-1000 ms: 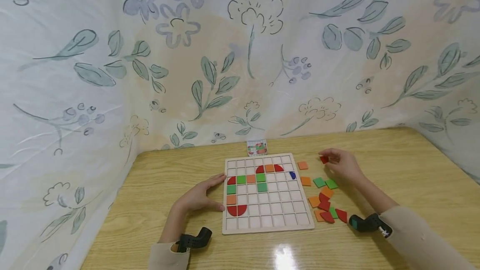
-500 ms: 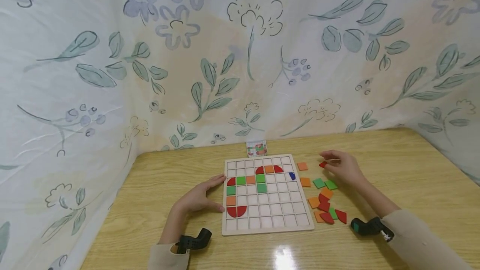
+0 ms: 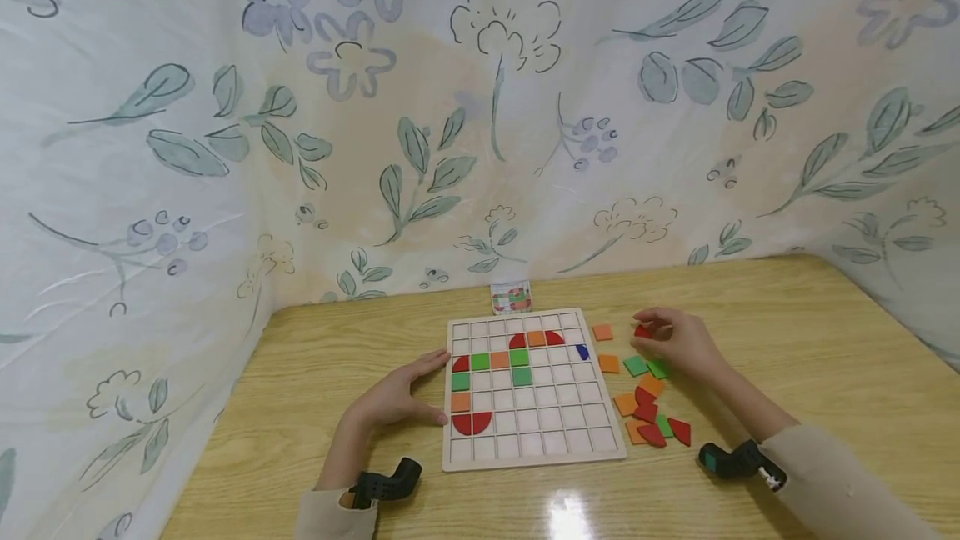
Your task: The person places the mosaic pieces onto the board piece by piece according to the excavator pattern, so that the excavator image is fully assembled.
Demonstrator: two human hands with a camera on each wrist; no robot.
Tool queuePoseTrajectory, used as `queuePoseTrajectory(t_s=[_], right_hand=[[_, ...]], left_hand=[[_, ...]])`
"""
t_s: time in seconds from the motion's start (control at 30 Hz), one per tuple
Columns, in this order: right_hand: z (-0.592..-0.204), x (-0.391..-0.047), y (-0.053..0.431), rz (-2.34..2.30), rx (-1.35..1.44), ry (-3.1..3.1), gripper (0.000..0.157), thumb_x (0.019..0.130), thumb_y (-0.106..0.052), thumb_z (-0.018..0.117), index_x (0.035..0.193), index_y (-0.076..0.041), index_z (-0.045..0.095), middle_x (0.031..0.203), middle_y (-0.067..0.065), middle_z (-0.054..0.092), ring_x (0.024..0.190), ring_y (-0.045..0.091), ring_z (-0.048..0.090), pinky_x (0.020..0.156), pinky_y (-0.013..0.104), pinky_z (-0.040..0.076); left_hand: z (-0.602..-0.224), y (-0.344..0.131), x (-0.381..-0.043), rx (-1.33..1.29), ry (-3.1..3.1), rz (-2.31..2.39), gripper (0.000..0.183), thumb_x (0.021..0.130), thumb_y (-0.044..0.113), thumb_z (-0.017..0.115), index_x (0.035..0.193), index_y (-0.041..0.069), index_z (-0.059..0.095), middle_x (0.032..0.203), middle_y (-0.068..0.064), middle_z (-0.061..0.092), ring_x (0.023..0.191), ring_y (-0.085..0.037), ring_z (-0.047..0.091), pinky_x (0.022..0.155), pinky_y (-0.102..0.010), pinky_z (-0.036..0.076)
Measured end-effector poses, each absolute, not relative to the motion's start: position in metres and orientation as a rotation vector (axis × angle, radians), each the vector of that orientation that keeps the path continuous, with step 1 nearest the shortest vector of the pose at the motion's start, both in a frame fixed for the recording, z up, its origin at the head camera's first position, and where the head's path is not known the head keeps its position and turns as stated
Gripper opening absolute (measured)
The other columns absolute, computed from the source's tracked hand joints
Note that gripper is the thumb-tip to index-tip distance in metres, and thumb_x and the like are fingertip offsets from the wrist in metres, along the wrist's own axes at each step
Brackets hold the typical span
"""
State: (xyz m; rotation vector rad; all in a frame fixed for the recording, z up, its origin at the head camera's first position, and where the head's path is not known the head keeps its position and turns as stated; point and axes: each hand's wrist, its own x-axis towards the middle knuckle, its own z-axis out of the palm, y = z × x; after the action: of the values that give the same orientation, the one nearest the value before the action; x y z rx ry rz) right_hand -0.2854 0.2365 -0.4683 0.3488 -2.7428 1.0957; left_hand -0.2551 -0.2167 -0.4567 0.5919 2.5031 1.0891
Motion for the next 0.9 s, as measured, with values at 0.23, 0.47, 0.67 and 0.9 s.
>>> queuePoseTrajectory(t_s=[0.23,0.47,0.67,0.9], right_hand=[[-0.472,-0.284,0.242,1.287,0.399,-2.751,0.044,0.080,-0.008,0.070,0.122,-0.001,0.057,0.117,0.019,0.061,0.108,0.038,0.057,0.089,0.049,0.046],[-0.472,-0.287,0.248,1.286,0.505,-2.805,0.042,0.082,-0.005,0.067,0.123,-0.003,0.057,0.120,0.015,0.060,0.116,0.034,0.051,0.094,0.024,0.043],[-0.471,-0.289,0.251,1.349,0.531,-2.794,0.039,0.083,-0.008,0.067,0.121,-0.002,0.058,0.117,0.015,0.061,0.111,0.032,0.054,0.085,0.007,0.037],[-0.471,-0.289,0.253,1.388,0.517,-2.764,0.038,0.084,-0.013,0.068,0.119,-0.002,0.059,0.115,0.015,0.063,0.106,0.029,0.056,0.084,0.010,0.042]], left_hand=[[-0.457,-0.217,-0.254,0.586,2.506,1.083,0.092,0.067,0.037,0.081,0.144,0.022,0.034,0.152,-0.001,0.024,0.141,-0.029,0.014,0.109,-0.055,0.016],[-0.459,-0.217,-0.255,0.584,2.511,1.078,0.091,0.067,0.038,0.081,0.144,0.023,0.034,0.152,0.000,0.025,0.141,-0.028,0.014,0.109,-0.056,0.016],[-0.458,-0.217,-0.255,0.597,2.515,1.081,0.092,0.067,0.038,0.081,0.144,0.023,0.034,0.152,0.000,0.025,0.141,-0.029,0.014,0.109,-0.056,0.016],[-0.458,-0.217,-0.255,0.587,2.519,1.077,0.092,0.067,0.038,0.081,0.144,0.023,0.034,0.152,-0.001,0.025,0.140,-0.029,0.014,0.109,-0.056,0.016]])
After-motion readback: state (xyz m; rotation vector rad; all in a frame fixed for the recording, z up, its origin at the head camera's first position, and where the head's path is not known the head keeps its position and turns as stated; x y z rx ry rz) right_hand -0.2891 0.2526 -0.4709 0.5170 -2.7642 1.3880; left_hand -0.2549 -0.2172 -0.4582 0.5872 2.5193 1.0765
